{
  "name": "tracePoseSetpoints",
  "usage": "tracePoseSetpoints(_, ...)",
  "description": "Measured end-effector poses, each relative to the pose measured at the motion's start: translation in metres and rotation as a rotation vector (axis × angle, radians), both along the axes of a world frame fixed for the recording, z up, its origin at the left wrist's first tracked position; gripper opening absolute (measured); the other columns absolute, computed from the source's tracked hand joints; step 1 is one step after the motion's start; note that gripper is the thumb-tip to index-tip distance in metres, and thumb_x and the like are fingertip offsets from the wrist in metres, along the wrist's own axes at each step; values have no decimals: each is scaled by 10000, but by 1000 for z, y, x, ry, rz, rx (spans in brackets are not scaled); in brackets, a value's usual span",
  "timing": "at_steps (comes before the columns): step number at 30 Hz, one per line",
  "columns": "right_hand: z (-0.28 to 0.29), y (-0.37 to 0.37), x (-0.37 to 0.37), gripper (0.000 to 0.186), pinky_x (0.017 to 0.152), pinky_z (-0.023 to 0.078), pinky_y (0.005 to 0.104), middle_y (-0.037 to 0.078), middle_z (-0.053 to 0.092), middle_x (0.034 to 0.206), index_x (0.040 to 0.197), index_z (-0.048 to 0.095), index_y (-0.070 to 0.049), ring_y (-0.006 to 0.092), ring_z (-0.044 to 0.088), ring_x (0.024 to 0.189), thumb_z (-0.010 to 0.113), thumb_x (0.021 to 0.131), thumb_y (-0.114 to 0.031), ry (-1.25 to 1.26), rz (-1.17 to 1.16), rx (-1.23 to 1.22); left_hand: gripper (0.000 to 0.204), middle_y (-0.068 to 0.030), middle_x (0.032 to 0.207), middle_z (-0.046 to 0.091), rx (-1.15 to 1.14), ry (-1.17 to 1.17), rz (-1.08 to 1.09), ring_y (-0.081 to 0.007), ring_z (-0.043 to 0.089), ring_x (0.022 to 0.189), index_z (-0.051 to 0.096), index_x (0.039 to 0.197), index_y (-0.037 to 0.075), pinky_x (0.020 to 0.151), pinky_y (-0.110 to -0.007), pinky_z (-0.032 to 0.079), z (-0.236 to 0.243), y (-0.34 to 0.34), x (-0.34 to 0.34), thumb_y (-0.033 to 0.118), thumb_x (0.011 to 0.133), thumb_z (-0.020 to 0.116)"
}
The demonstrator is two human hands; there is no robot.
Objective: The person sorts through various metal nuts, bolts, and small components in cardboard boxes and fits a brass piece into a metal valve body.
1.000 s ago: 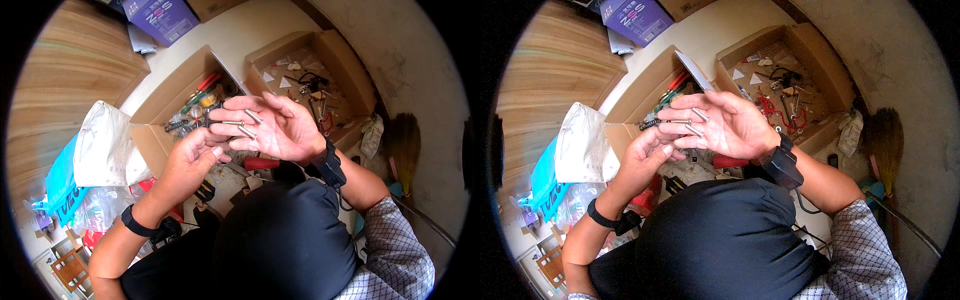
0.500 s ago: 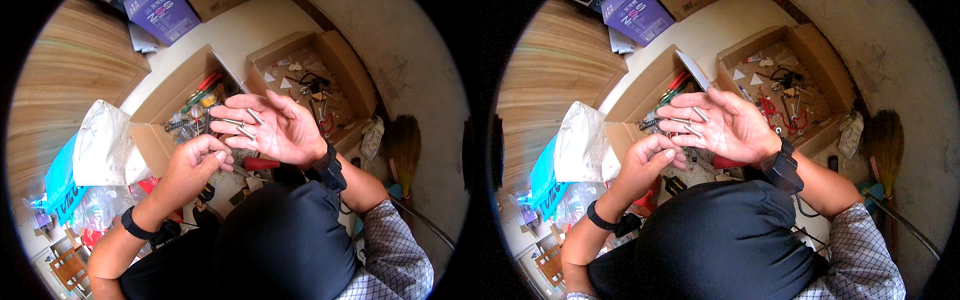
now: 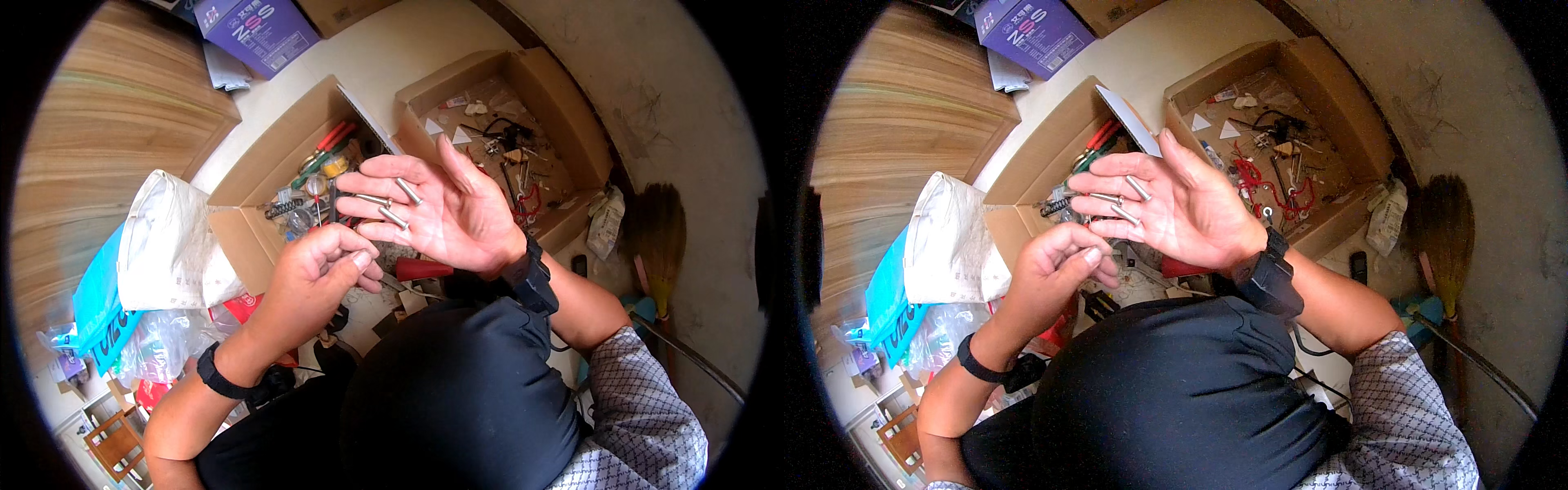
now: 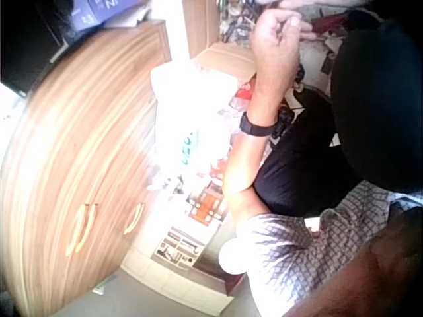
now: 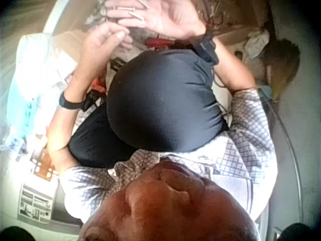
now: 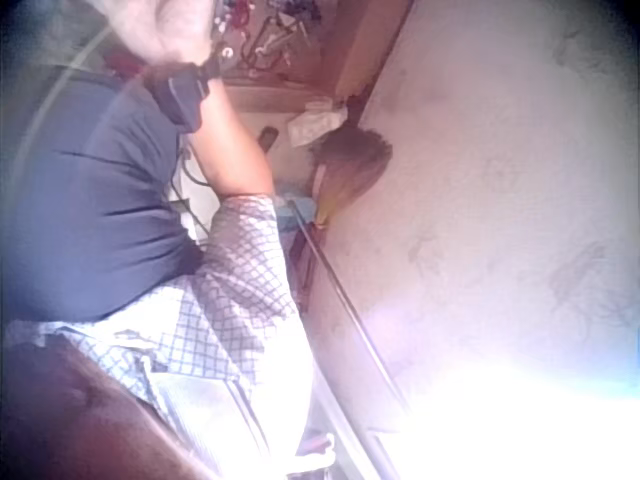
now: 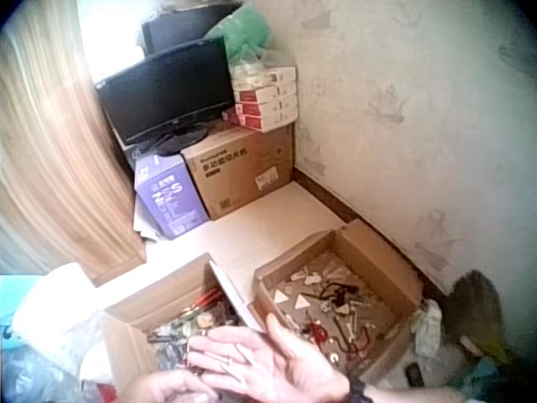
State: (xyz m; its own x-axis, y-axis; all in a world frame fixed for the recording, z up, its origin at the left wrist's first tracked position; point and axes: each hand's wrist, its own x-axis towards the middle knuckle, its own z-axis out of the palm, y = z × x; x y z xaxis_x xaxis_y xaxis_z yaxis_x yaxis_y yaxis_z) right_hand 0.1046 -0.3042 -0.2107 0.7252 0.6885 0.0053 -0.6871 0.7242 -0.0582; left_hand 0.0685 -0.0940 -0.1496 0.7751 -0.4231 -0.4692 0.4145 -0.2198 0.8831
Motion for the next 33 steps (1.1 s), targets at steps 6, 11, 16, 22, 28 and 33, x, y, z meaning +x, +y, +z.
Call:
tracePoseSetpoints(6,0,6,-1,698,1115,377,451,229,498,1396,1342,479,33,329,485,1303,332,1017,-568,6,-89,-121,167,-154,1017,663,-31,76,63,-236,691,903,548,1117,-12,821,-343,566,-4,-3,-1,101,995,524)
tracePoseSetpoints(11,-8,17,-1,687,1105,391,446,234,507,1380,1332,453,52,328,500,1282,325,1027,-549,-2,-151,-169,138,-164,1053,647,-101,68,164,-237,696,894,538,1108,-18,791,-322,565,-11,-16,7,51,991,512)
tracePoseSetpoints(16,-18,29,5,673,1105,399,448,251,503,1376,1337,426,63,332,508,1274,322,1034,-529,70,-147,-172,164,-146,1052,649,-103,82,164,-247,695,919,553,1140,-8,826,-353,570,-29,-16,10,63,1000,507)
tracePoseSetpoints(22,-14,24,38,292,948,557,394,236,603,1214,1232,500,67,296,624,1126,449,1017,-123,-141,-165,-574,157,-141,961,641,328,-410,-253,-261,662,916,560,1071,5,814,-357,538,-31,10,-12,49,927,607)
tracePoseSetpoints(28,-17,37,75,212,767,571,278,136,649,1085,1141,552,25,194,667,945,442,960,18,-505,4,-1014,302,-279,1336,439,789,-765,-385,-444,479,1206,579,1099,-9,1002,-480,428,-44,54,-45,63,821,671)
tracePoseSetpoints(33,-42,79,94,185,625,551,281,89,648,982,1036,573,16,168,671,855,468,886,44,-954,348,-1309,310,-320,1335,433,876,-591,-559,-465,495,1195,591,1068,-27,1011,-499,421,-68,70,-69,107,804,683)
